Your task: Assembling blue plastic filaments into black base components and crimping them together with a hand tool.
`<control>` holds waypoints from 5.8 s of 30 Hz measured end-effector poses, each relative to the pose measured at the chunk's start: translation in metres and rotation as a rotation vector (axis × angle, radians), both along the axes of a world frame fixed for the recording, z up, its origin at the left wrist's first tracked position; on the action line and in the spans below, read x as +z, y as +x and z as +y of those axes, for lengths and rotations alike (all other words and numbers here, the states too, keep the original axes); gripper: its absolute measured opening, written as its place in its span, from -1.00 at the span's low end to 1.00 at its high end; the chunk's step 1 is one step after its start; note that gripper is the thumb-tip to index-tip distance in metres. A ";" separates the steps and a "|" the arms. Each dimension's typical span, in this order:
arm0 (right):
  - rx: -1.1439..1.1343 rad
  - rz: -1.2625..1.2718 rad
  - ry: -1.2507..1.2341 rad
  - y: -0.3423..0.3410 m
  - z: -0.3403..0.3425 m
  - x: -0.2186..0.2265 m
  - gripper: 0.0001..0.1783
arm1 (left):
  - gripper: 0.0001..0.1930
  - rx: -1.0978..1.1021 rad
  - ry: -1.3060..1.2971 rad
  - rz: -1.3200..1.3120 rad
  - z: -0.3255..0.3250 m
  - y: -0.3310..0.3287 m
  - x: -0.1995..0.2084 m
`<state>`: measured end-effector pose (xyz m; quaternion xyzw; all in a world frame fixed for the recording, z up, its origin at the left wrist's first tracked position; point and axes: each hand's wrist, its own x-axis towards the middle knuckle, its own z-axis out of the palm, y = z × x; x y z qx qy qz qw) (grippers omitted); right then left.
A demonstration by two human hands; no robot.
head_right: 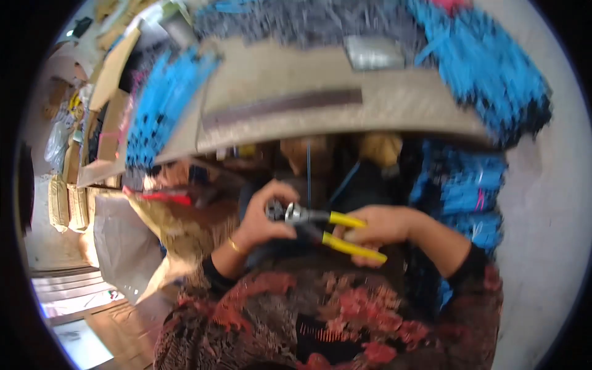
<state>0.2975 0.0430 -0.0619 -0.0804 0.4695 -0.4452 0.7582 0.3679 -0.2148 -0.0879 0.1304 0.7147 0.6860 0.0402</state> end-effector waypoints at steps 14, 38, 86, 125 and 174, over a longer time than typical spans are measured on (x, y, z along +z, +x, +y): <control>-0.179 -0.671 -0.373 0.038 0.002 -0.063 -0.36 | -0.62 -0.051 0.064 -0.106 0.001 0.006 -0.016; -0.124 -0.059 -0.107 0.005 0.009 -0.010 -0.66 | -0.53 -0.171 -0.057 -0.126 0.008 -0.001 -0.007; 0.211 1.245 0.048 -0.003 -0.033 0.050 -0.58 | -0.73 0.248 -0.041 -0.013 0.016 -0.015 -0.006; -0.097 1.130 -0.348 0.013 -0.044 -0.016 -0.69 | -0.79 0.275 0.230 -0.153 -0.021 0.022 -0.027; -0.727 1.123 -0.246 0.022 -0.070 -0.035 -0.77 | -0.62 0.088 0.080 -0.050 0.022 0.019 -0.020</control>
